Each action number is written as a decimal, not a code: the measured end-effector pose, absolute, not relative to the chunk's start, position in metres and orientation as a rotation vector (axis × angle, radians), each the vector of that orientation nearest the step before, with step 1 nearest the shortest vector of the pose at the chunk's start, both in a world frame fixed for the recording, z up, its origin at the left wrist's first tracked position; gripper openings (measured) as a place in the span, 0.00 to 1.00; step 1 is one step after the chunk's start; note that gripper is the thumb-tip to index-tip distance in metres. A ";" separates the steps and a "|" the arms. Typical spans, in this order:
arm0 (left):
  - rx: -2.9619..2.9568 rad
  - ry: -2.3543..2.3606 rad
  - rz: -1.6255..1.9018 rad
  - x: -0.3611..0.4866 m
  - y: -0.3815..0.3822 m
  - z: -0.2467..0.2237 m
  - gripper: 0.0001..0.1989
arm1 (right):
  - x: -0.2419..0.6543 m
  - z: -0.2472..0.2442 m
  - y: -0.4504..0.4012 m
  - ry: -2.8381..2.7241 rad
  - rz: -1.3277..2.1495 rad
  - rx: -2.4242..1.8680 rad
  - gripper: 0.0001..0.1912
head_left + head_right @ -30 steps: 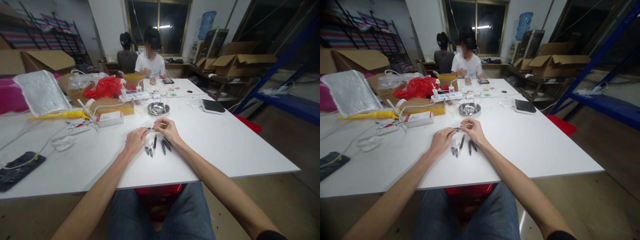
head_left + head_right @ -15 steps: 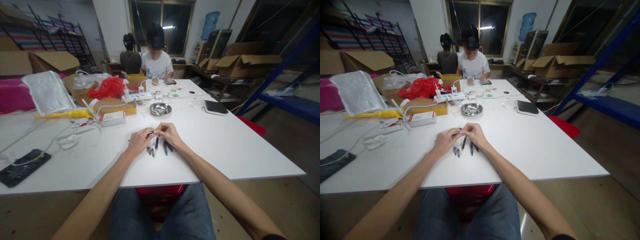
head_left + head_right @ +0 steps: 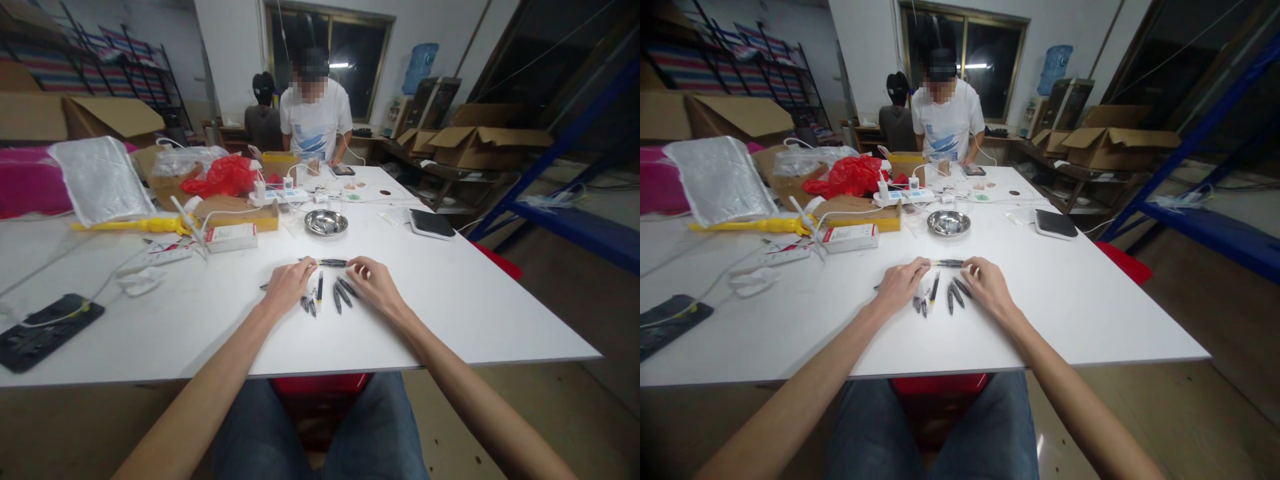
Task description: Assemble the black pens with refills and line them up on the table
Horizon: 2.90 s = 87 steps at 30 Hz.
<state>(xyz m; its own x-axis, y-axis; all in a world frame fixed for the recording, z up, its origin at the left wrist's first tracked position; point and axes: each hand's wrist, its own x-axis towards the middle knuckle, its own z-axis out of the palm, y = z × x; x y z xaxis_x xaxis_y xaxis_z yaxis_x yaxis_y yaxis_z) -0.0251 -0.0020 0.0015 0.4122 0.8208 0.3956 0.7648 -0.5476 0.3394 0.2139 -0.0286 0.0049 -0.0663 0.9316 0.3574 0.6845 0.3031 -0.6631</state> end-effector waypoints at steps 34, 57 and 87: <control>2.524 1.371 0.882 -0.025 -0.002 0.003 0.10 | 0.181 -0.004 0.016 -1.510 0.950 -1.000 0.19; 2.495 1.214 1.041 -0.025 0.022 0.006 0.11 | 0.183 -0.008 0.019 -1.469 0.895 -1.007 0.15; 2.480 0.952 1.081 -0.008 0.003 0.012 0.35 | 0.164 0.005 -0.009 -1.750 0.567 -0.929 0.04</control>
<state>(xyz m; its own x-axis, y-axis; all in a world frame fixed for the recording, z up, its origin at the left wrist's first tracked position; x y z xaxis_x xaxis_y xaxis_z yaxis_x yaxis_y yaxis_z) -0.0078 0.0027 0.0123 0.5049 0.6652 0.5501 0.4613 -0.7466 0.4794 0.1638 -0.0088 0.0050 -0.1713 0.8058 0.5668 0.3204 0.5896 -0.7414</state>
